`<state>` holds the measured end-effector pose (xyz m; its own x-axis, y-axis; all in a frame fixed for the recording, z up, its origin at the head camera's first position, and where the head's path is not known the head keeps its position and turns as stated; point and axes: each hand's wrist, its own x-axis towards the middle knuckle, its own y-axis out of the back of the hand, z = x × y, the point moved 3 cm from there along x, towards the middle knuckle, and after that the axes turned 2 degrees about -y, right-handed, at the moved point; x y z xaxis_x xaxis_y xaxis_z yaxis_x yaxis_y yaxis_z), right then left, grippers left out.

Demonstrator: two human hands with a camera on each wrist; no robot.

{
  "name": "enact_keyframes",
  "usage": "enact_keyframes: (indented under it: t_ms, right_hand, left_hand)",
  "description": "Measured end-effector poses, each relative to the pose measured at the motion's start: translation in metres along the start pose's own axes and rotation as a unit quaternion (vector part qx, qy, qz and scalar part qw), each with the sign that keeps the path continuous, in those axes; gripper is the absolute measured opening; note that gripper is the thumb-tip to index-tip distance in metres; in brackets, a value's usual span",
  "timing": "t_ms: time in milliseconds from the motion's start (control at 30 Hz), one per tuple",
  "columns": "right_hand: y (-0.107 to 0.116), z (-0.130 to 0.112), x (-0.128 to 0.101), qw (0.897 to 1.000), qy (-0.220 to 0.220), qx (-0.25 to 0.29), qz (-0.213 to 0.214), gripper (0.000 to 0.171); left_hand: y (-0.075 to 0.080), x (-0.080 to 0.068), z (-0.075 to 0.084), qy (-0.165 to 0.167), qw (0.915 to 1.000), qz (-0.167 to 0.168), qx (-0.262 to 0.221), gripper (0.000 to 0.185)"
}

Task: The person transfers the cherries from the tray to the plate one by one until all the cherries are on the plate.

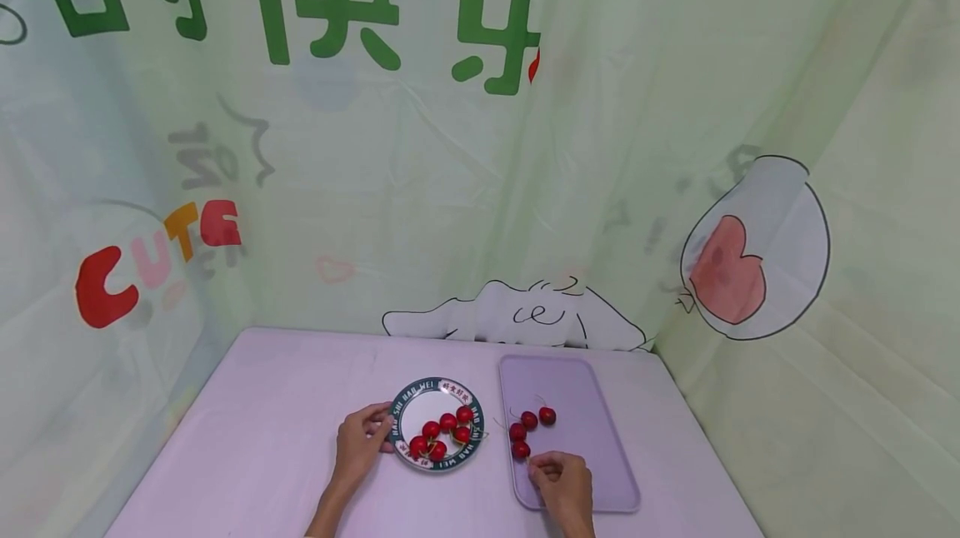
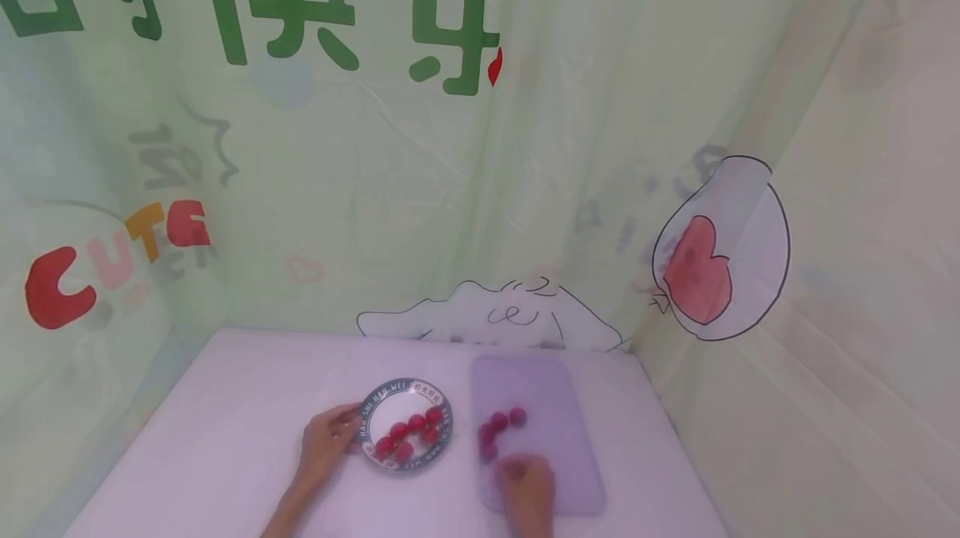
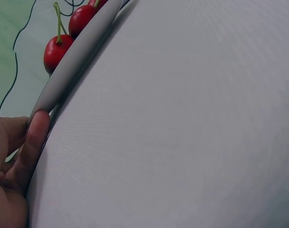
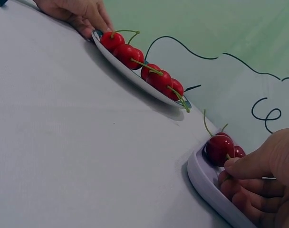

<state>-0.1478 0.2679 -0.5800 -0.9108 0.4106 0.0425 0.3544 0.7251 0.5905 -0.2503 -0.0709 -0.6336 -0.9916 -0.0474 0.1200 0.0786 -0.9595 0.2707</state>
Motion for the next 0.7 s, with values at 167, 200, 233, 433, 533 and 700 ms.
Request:
enact_keyframes:
  t_ms: [167,200,233,433,533,700]
  right_hand:
    - [-0.0005,0.0036,0.0024,1.000,0.013,0.013,0.009,0.005]
    - [-0.0007,0.0043,0.0029,1.000,0.012,0.015,0.010,0.005]
    - [-0.0010,0.0051,0.0035,1.000,0.013,0.016,0.011,0.006]
    - [-0.0029,0.0091,0.0055,1.000,0.003,0.018,0.015,0.008]
    - [-0.0029,0.0092,0.0052,1.000,0.007,0.023,0.017,0.009]
    - [-0.0026,0.0083,0.0047,0.999,0.005,0.025,0.022,0.007]
  left_hand:
    - [0.0002,0.0006,0.0006,-0.002,1.0000,0.002,-0.001,0.034]
    - [0.0004,0.0005,0.0010,-0.002,1.0000,0.002,-0.001,0.034]
    - [0.0005,0.0004,0.0014,-0.002,1.0000,0.001,0.000,0.034]
    - [0.0017,-0.0001,0.0040,-0.004,1.0000,-0.004,0.002,0.034]
    - [0.0018,0.0002,0.0040,-0.001,1.0000,-0.004,0.004,0.035]
    - [0.0012,0.0011,0.0014,0.003,1.0000,0.002,0.008,0.034]
